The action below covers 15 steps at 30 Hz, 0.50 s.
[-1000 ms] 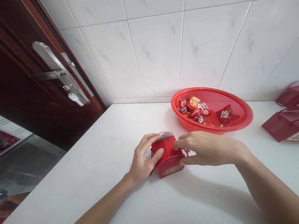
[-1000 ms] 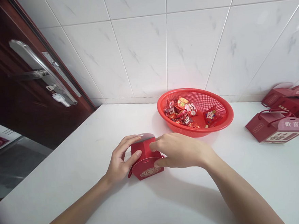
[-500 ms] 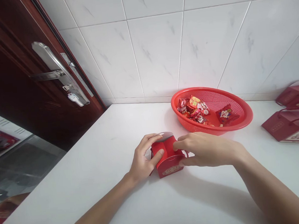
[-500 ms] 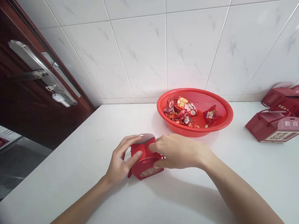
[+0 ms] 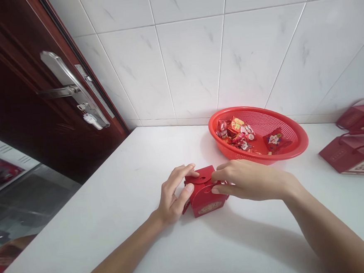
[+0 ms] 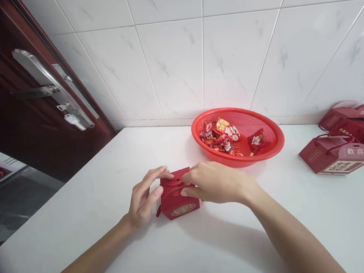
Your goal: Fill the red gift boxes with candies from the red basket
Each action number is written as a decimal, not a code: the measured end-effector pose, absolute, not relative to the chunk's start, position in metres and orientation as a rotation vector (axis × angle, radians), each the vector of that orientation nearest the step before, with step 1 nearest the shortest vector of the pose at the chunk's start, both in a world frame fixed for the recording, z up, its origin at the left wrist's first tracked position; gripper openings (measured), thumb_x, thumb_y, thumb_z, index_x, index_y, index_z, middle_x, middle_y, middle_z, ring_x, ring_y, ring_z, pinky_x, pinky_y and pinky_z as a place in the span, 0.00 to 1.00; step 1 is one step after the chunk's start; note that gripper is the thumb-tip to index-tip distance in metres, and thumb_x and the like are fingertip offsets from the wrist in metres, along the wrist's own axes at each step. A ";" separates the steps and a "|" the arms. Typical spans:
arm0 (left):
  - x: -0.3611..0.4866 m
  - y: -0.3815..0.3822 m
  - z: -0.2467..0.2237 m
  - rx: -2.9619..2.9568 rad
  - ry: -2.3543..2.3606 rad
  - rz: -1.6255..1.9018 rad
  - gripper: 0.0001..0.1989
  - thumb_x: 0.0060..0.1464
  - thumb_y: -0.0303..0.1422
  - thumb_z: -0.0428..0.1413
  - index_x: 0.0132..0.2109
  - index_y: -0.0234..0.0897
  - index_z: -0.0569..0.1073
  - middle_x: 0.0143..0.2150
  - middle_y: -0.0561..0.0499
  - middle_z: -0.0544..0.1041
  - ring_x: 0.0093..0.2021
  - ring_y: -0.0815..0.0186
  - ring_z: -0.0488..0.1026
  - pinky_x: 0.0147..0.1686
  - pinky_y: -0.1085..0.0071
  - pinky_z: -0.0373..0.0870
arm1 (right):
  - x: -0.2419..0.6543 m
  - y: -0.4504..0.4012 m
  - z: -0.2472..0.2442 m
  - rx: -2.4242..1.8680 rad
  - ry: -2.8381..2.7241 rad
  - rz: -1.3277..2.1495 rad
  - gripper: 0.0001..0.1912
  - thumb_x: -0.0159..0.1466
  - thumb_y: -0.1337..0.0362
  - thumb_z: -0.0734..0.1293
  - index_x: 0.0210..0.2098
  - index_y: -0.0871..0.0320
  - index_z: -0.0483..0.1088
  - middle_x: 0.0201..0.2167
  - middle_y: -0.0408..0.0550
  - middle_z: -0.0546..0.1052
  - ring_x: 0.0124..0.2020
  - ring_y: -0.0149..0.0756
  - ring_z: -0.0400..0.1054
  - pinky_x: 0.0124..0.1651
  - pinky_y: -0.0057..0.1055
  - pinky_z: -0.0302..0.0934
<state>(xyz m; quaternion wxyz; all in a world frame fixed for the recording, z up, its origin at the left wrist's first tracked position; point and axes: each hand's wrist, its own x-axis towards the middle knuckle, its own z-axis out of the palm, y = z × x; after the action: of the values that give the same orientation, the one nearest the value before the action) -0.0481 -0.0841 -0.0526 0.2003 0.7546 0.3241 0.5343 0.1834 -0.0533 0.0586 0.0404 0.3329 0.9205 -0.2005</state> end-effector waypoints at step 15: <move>-0.042 -0.088 -0.042 2.167 1.081 1.351 0.15 0.60 0.28 0.56 0.54 0.42 0.72 0.46 0.47 0.78 0.48 0.59 0.74 0.47 0.60 0.74 | 0.177 -0.048 0.048 1.232 2.765 -0.323 0.16 0.70 0.56 0.63 0.28 0.57 0.63 0.24 0.44 0.71 0.22 0.32 0.60 0.25 0.33 0.43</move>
<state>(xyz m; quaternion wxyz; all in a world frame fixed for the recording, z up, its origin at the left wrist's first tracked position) -0.0419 -0.0880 -0.0418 0.1833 0.7684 0.3831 0.4788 0.1771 -0.0481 0.0482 0.0485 0.4042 0.9072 -0.1059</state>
